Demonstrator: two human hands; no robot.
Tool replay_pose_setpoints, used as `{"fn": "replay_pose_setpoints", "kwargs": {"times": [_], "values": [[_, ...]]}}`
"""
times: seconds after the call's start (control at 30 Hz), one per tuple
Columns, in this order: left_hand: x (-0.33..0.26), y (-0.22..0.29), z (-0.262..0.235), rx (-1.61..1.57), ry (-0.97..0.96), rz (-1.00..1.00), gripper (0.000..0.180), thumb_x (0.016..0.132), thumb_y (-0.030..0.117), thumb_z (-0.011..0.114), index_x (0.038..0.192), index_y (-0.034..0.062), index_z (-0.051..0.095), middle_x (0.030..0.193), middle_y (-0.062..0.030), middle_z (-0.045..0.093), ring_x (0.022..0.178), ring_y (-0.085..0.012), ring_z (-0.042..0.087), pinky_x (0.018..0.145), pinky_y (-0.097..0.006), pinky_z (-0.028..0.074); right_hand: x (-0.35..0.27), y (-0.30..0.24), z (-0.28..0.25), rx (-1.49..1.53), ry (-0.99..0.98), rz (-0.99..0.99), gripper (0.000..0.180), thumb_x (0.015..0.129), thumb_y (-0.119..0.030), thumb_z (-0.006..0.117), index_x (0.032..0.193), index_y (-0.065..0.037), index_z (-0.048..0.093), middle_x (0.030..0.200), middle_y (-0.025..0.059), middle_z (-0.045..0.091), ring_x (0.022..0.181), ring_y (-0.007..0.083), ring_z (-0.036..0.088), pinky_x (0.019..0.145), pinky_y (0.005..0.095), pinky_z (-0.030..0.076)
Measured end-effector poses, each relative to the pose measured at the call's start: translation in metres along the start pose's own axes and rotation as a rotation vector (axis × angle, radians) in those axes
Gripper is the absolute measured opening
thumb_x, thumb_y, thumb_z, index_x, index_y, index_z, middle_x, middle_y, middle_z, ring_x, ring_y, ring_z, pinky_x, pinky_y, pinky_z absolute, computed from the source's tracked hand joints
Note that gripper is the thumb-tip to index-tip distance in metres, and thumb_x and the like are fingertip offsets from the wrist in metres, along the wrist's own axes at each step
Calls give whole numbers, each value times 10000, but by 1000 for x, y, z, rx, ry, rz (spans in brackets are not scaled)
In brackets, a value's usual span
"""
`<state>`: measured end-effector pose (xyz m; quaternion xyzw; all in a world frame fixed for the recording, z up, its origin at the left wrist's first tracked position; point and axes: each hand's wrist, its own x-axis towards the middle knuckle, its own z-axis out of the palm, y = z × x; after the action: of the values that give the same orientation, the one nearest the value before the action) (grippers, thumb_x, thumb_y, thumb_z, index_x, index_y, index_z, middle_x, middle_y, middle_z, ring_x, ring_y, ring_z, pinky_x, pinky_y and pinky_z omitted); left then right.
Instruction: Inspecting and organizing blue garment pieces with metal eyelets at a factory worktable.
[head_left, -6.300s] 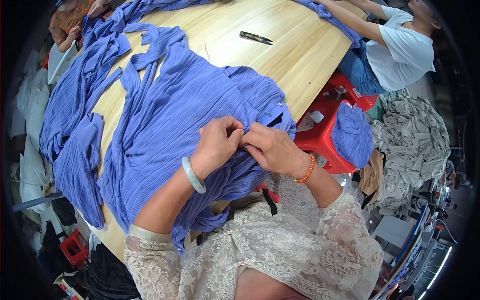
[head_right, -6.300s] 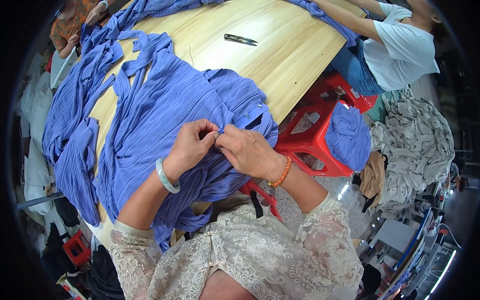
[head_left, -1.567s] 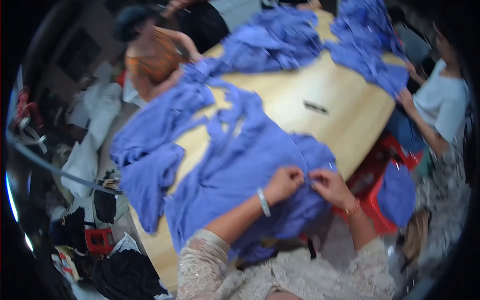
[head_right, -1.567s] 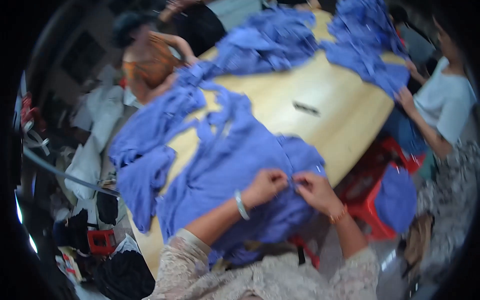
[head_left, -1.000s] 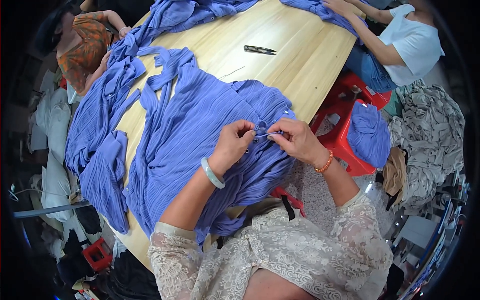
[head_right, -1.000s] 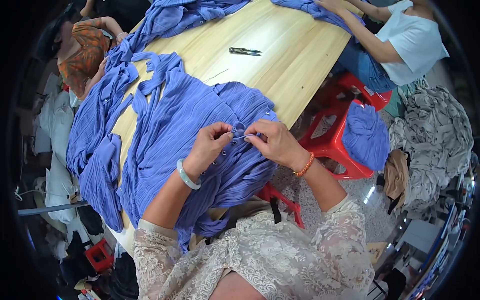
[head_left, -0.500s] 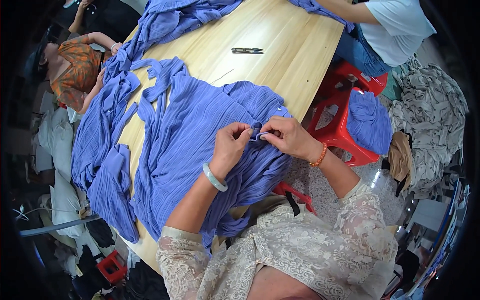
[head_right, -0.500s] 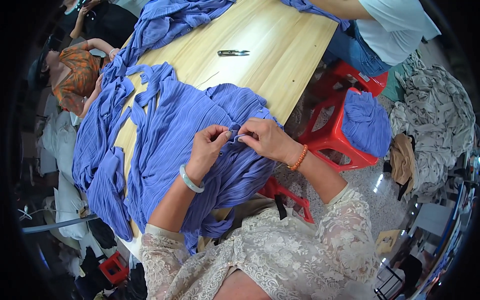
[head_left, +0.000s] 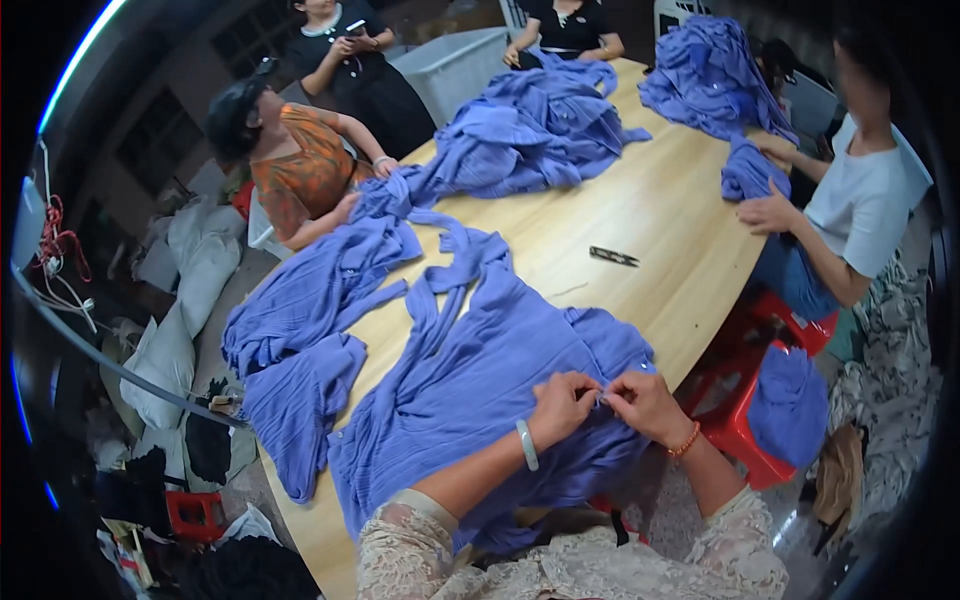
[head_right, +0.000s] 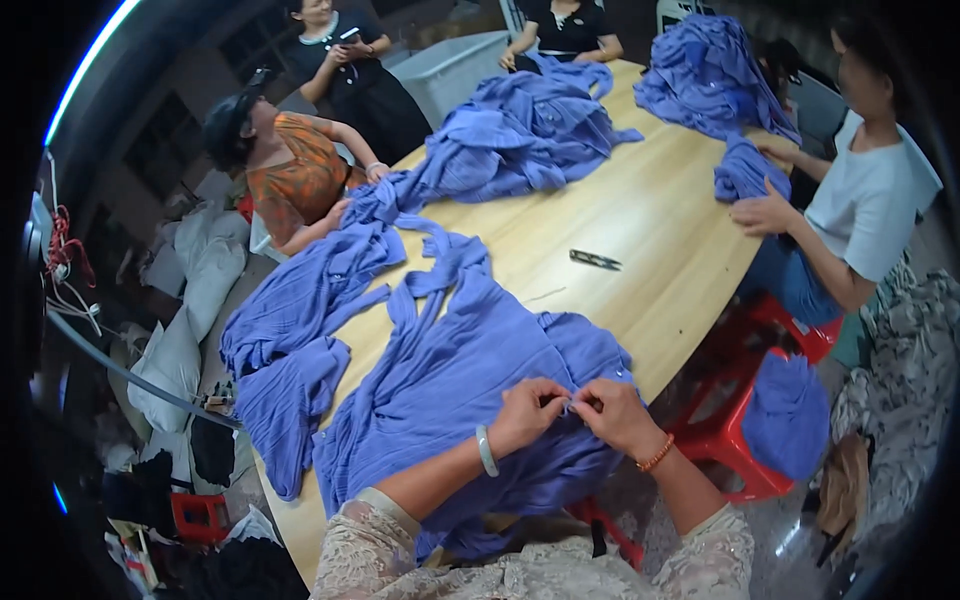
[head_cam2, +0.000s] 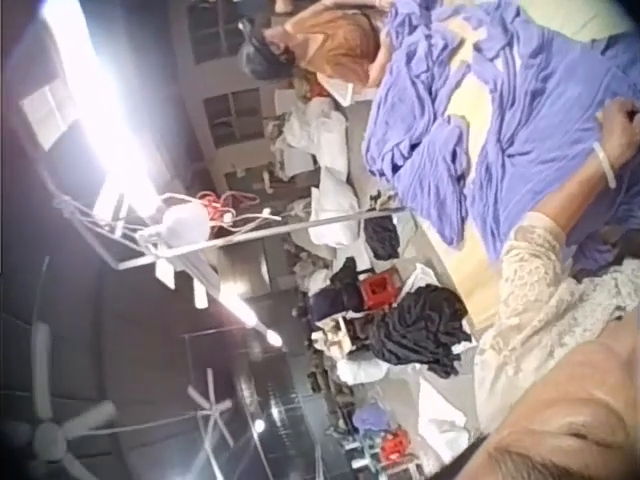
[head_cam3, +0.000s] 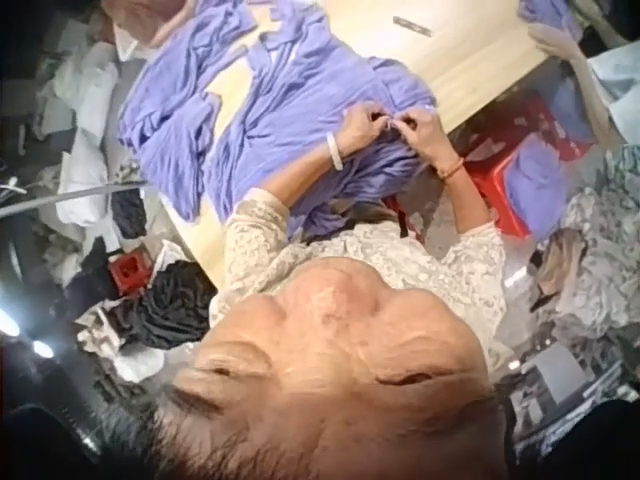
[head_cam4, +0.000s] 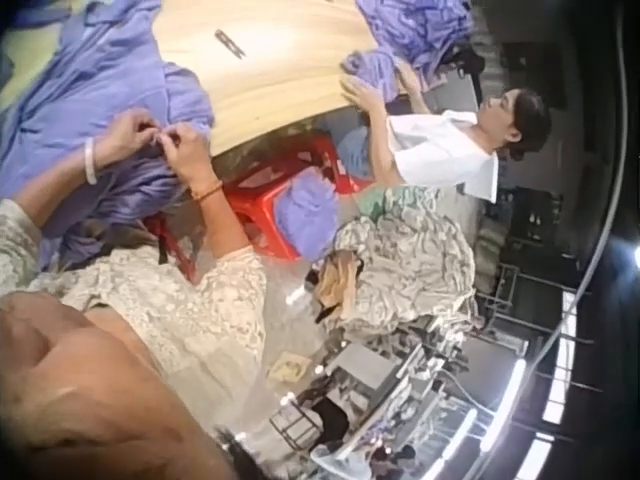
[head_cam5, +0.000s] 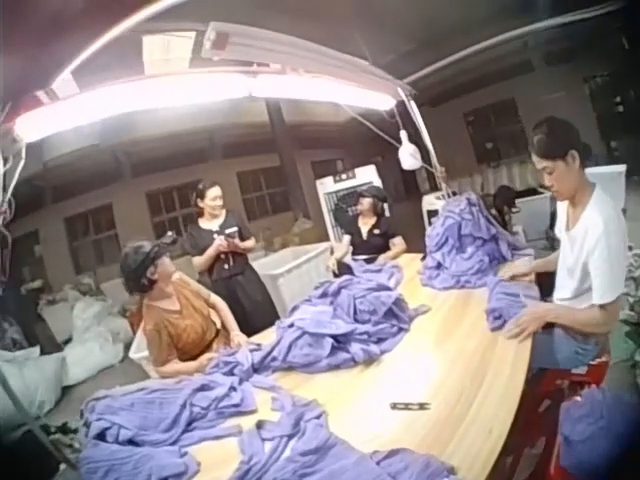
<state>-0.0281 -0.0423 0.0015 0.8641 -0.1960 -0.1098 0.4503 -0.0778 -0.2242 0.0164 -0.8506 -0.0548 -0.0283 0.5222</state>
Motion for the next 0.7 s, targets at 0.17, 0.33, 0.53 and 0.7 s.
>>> {"fn": "replay_pose_setpoints", "kwargs": {"times": [0.17, 0.33, 0.53, 0.7], "values": [[3, -1, -4, -42, -30, -26, 158, 847, 204, 694, 900, 59, 729, 723, -38, 679, 652, -114, 609, 663, -289, 467, 3, -5, -3, 132, -56, 118, 119, 831, -76, 719, 826, 29, 663, 691, 77, 669, 579, 126, 643, 526, 262, 514], [2, -1, -7, -64, -77, -30, 139, 845, 191, 693, 902, 70, 733, 711, -31, 671, 639, -105, 602, 650, -273, 466, 1, -4, -3, 221, -75, 254, 116, 848, -64, 717, 826, 34, 658, 692, 48, 669, 572, 92, 645, 498, 225, 528], [6, -24, 6, -315, -217, -93, 123, 894, 128, 660, 884, 17, 714, 762, 4, 670, 697, -47, 565, 659, -225, 466, -4, 1, -9, 329, -129, 379, 108, 851, -74, 717, 811, 10, 662, 654, 44, 657, 543, 81, 628, 484, 220, 513], [18, -22, -13, -488, -255, -131, 151, 916, 155, 662, 885, 15, 707, 758, 57, 607, 687, -31, 509, 600, -219, 428, 8, 7, -12, 305, -160, 405, 104, 867, -78, 692, 798, -21, 639, 621, 27, 622, 508, 91, 591, 463, 231, 467]]}}
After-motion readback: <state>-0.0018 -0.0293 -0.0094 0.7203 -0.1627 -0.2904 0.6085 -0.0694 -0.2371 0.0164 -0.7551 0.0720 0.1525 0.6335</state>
